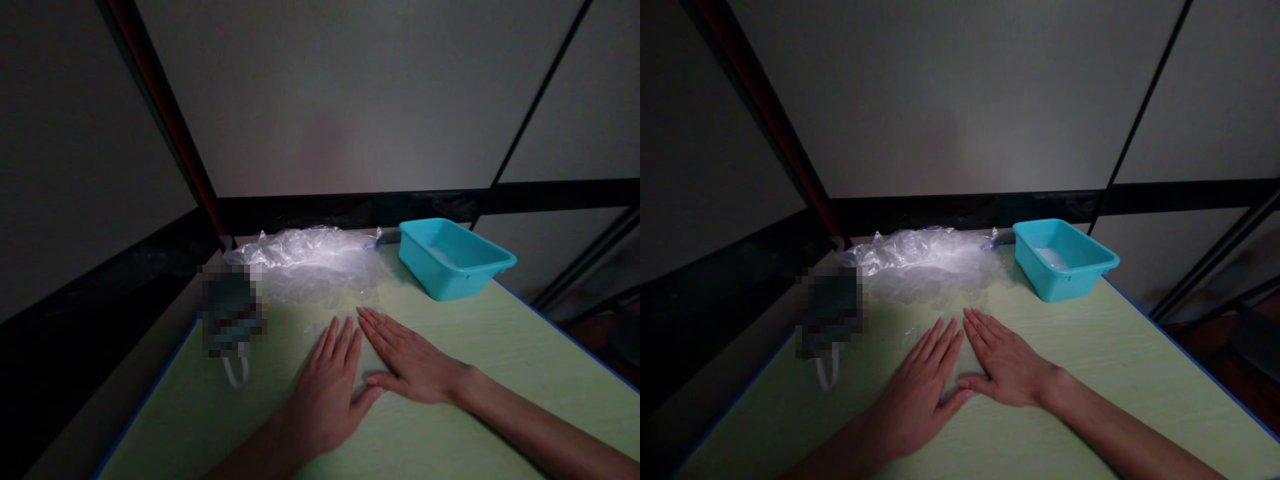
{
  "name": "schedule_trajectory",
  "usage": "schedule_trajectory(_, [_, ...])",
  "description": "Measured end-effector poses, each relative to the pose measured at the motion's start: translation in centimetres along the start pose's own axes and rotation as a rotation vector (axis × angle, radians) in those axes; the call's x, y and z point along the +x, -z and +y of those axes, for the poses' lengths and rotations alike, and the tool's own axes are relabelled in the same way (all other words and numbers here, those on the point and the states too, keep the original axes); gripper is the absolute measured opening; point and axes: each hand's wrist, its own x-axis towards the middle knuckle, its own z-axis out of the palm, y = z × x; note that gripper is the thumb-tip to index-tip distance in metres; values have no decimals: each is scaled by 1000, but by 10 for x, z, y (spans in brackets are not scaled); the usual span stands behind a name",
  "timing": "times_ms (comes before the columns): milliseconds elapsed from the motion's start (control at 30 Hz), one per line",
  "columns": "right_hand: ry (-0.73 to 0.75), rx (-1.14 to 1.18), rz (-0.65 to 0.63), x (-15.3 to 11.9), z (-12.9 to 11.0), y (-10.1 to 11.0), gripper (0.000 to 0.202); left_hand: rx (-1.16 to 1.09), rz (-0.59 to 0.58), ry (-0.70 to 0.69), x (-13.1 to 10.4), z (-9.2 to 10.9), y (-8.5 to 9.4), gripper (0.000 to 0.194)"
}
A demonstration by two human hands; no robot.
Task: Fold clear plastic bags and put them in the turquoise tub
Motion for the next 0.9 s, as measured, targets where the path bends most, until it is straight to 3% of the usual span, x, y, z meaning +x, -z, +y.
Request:
schedule_trajectory(233, [-7,29,-4,1,0,0,81,-31,3,26,1,2,1,68])
schedule_trajectory(367, [78,192,38,-3,8,8,71,-113,44,19,-1,-1,3,68])
schedule_trajectory(500, [184,321,74,-15,16,31,38,-252,188,6,-6,-13,13,40])
schedule_trajectory(600, [230,188,21,-24,15,47,15,-261,246,-136,-10,-23,24,15])
schedule_trajectory(733, [277,-70,-58,-30,9,54,15,-114,77,-345,-10,-28,35,6])
schedule_trajectory(900, [297,-222,-92,-30,3,51,21,-62,-106,-395,-10,-26,39,12])
